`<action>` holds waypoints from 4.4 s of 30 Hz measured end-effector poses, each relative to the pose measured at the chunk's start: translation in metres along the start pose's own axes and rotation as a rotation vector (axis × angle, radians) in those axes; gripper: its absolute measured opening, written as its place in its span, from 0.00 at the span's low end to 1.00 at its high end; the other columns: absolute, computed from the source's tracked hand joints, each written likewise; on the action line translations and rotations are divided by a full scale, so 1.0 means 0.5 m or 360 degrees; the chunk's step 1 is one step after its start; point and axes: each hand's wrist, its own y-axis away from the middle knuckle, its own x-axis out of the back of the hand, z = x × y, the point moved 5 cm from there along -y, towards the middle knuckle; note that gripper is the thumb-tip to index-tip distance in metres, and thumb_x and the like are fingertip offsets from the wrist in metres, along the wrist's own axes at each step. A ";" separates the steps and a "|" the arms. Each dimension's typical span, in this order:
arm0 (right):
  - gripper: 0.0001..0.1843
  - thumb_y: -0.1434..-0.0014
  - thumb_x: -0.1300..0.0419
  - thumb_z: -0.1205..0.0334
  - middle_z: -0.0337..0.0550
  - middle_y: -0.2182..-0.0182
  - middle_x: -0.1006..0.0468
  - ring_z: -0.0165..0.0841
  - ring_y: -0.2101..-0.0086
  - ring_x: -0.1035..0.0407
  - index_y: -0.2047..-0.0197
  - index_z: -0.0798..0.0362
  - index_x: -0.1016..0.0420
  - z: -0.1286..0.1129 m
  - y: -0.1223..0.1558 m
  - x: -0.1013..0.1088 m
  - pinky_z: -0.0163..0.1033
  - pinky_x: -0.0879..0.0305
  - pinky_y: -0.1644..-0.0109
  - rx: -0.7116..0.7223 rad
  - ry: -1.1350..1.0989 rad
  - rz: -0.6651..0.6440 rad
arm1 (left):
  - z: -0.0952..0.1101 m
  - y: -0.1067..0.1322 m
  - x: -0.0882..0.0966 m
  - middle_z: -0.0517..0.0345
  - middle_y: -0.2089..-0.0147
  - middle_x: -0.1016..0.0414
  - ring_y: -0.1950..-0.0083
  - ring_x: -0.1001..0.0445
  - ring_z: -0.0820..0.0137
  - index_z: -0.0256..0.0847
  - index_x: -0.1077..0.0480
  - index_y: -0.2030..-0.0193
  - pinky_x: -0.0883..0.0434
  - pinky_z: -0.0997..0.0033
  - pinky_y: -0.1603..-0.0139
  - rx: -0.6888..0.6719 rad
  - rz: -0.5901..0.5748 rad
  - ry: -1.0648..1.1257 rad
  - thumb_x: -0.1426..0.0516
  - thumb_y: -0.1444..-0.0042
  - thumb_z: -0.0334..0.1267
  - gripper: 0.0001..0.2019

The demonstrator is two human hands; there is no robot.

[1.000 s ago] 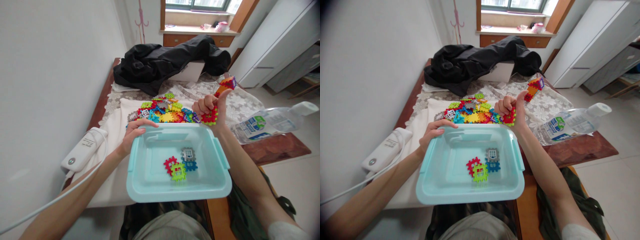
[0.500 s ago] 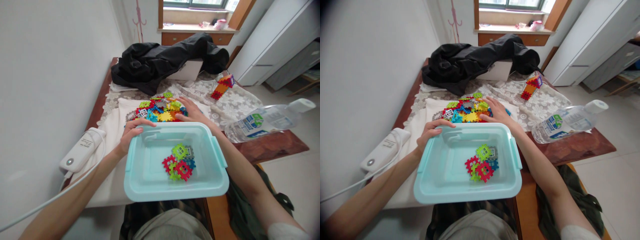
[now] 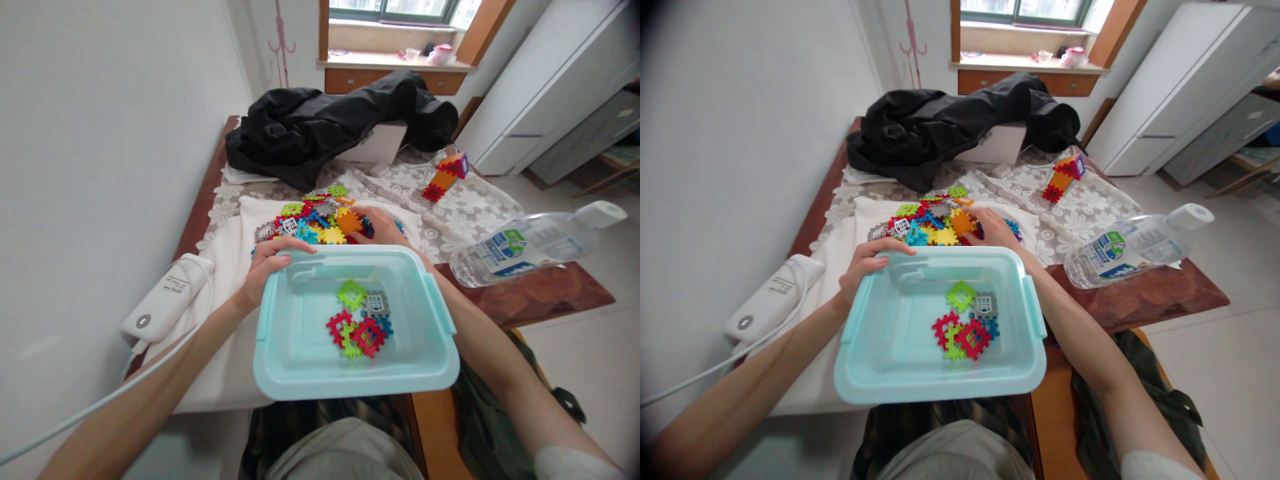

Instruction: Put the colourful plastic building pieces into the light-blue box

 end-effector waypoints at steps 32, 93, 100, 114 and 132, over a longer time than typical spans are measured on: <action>0.55 0.43 0.35 0.16 0.55 0.31 0.22 0.48 0.48 0.18 0.24 0.41 0.33 -0.122 0.000 0.073 0.58 0.15 0.43 -0.0279 -0.1343 -0.0108 | 0.000 0.002 -0.005 0.48 0.60 0.12 0.58 0.19 0.56 0.40 0.10 0.59 0.24 0.63 0.59 0.0071 0.0030 0.0049 0.36 0.47 0.45 0.16; 0.25 0.44 0.22 0.41 0.41 0.65 0.13 0.35 0.66 0.20 0.53 0.50 0.16 -0.015 -0.012 0.041 0.39 0.25 0.60 -0.0641 -0.0888 0.0429 | -0.004 0.001 -0.003 0.50 0.60 0.12 0.56 0.19 0.57 0.41 0.10 0.59 0.24 0.64 0.56 0.0019 0.0003 0.0039 0.37 0.47 0.45 0.16; 0.34 0.54 0.13 0.37 0.29 0.73 0.22 0.27 0.73 0.27 0.59 0.46 0.25 -0.047 -0.019 0.042 0.32 0.25 0.67 -0.0714 -0.1932 0.0411 | -0.007 0.000 -0.002 0.50 0.60 0.12 0.55 0.18 0.55 0.41 0.10 0.58 0.23 0.64 0.56 0.0008 -0.0016 0.0024 0.37 0.45 0.45 0.16; 0.35 0.48 0.15 0.40 0.39 0.74 0.17 0.39 0.62 0.20 0.70 0.49 0.34 -0.132 -0.011 0.055 0.47 0.23 0.50 -0.0300 -0.1998 -0.0290 | 0.001 0.002 -0.008 0.51 0.60 0.11 0.57 0.18 0.58 0.42 0.10 0.58 0.25 0.66 0.60 -0.0011 -0.0030 0.0075 0.36 0.45 0.44 0.15; 0.34 0.37 0.31 0.23 0.47 0.59 0.09 0.44 0.52 0.15 0.67 0.47 0.14 -0.088 -0.008 0.064 0.54 0.20 0.35 -0.0410 -0.1528 -0.0052 | 0.000 0.000 -0.004 0.51 0.59 0.11 0.56 0.18 0.57 0.42 0.09 0.58 0.23 0.64 0.54 0.0003 0.0004 0.0039 0.36 0.46 0.45 0.16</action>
